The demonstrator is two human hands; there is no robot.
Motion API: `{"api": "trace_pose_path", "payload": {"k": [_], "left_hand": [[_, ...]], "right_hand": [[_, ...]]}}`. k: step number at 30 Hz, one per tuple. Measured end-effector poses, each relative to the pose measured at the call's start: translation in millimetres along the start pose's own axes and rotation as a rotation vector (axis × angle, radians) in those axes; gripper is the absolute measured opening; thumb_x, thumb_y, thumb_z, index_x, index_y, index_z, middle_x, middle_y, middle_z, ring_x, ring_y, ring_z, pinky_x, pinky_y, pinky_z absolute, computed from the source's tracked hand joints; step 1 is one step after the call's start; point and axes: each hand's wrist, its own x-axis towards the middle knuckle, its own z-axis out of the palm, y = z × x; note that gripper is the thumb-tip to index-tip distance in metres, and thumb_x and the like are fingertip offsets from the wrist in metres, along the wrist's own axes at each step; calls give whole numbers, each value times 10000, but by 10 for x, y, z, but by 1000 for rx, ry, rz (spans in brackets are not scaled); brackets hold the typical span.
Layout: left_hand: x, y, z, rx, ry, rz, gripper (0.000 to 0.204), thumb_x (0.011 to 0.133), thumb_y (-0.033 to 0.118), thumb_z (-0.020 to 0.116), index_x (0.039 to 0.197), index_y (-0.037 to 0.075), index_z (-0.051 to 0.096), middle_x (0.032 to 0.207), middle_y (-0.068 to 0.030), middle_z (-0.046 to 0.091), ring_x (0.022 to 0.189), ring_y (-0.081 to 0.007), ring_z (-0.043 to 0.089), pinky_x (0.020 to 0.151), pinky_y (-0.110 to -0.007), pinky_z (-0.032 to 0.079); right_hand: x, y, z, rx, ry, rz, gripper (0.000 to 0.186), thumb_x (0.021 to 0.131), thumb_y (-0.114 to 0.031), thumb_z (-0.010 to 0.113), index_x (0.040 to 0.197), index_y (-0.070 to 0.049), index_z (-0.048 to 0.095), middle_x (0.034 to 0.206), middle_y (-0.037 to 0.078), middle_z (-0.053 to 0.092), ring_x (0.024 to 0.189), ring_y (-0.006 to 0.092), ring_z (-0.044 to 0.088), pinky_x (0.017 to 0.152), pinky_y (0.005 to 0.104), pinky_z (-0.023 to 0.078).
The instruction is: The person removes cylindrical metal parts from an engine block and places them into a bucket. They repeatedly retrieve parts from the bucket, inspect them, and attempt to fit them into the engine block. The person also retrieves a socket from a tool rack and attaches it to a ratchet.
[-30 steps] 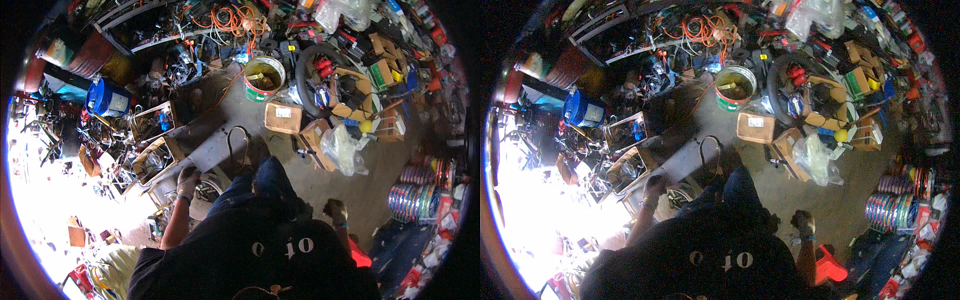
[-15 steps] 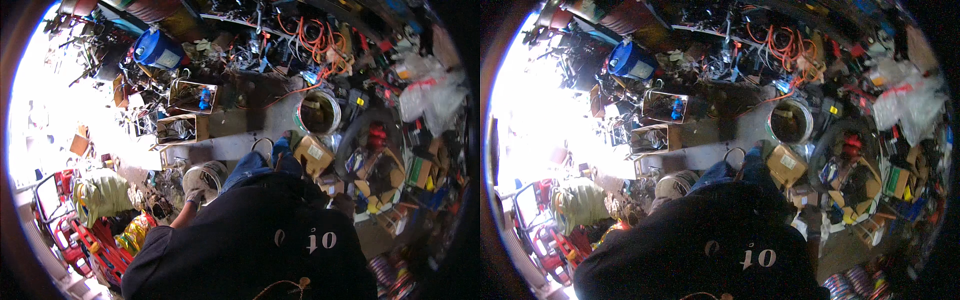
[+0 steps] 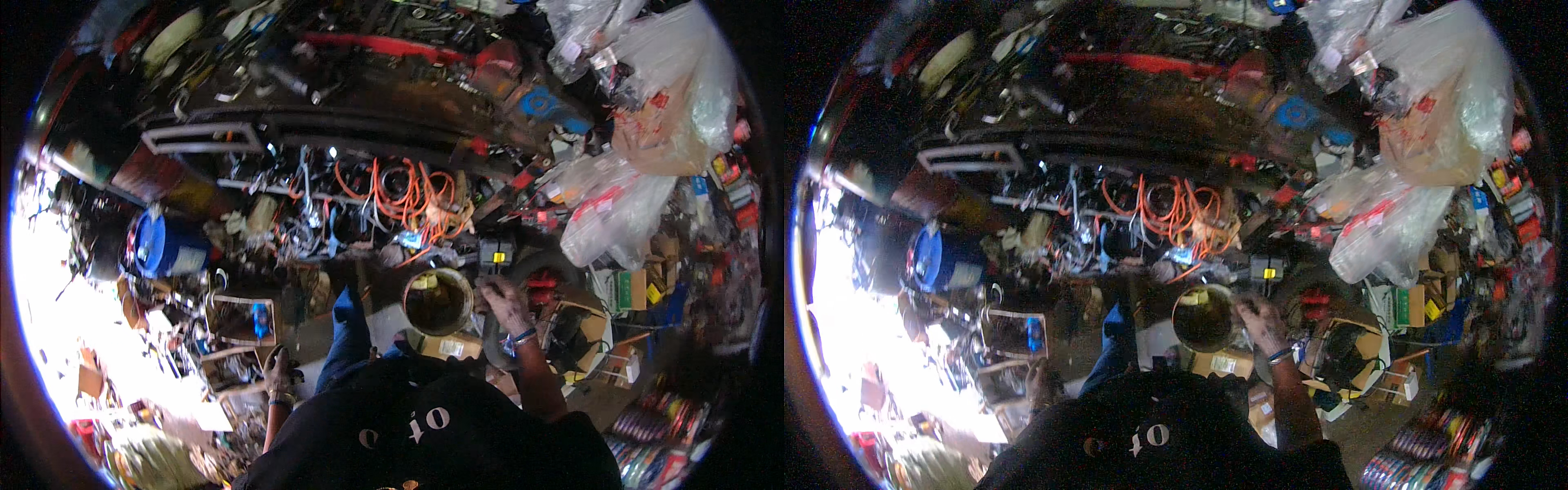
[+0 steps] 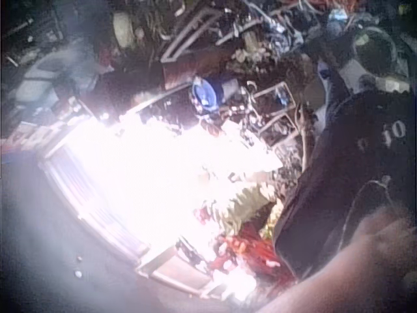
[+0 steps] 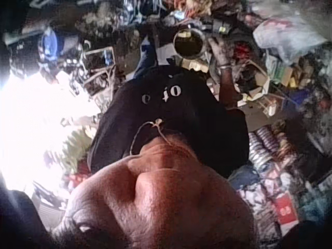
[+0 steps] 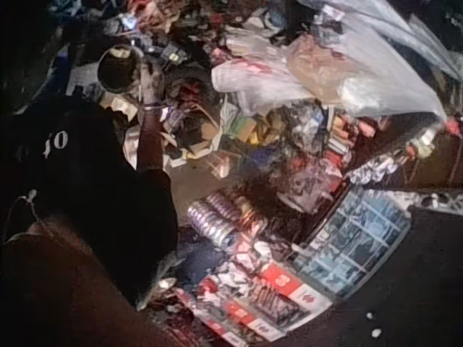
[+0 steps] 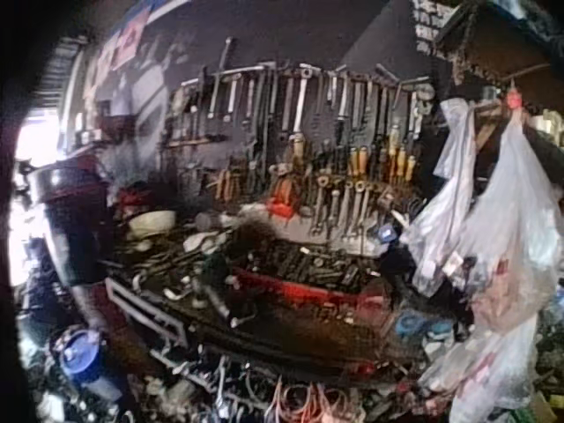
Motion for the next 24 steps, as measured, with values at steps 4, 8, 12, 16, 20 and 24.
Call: {"api": "trace_pose_path", "payload": {"k": [4, 8, 12, 16, 20, 24], "left_hand": [[542, 762, 523, 100, -80, 41, 440, 946, 305, 667, 1318, 91, 573, 891, -113, 675, 617, -179, 631, 508, -312, 513], [945, 1749, 1266, 7, -357, 184, 477, 945, 180, 651, 1395, 92, 521, 978, -60, 655, 738, -141, 621, 604, -295, 525], [1076, 2706, 2215, -92, -622, 246, 650, 893, 12, 647, 1492, 41, 399, 1076, -8, 624, 983, -100, 580, 887, -258, 485], [1008, 3289, 3181, 6, -818, 539, 698, 875, -5, 644, 1515, 50, 371, 1037, -30, 641, 931, -137, 599, 838, -296, 519], [1104, 3560, 3934, 341, -829, 894, 693, 861, 37, 681, 1498, 97, 415, 1271, -103, 658, 1154, -247, 634, 928, -342, 534], [1235, 3665, 4362, 563, -693, 1119, 686, 794, 89, 717, 1440, 126, 488, 1013, -161, 682, 913, -357, 677, 775, -405, 563]], "right_hand": [[290, -638, 124, -98, 139, -112, 200, 1005, -114, 573, 1167, -30, 655, 988, 45, 706, 834, 117, 654, 729, 285, 551], [588, -1566, -129, -109, 324, -227, 263, 946, -227, 648, 1171, -93, 672, 1073, 120, 718, 955, 254, 695, 835, 361, 544], [942, -2633, -470, -183, 517, -428, 247, 965, -142, 626, 1197, -61, 636, 1166, 97, 668, 1019, 213, 640, 887, 343, 516], [1215, -3647, -829, -38, 538, -640, 230, 974, -123, 591, 1184, -50, 650, 1126, 117, 688, 1005, 219, 666, 896, 346, 521], [1845, -4321, -1286, -440, 541, -766, 279, 963, -154, 609, 1221, -54, 644, 1148, 107, 695, 995, 217, 679, 905, 341, 524], [2918, -4657, -1656, -551, 314, -609, 377, 952, -313, 616, 1261, -97, 630, 1202, 122, 690, 1106, 268, 659, 968, 374, 504]]}}
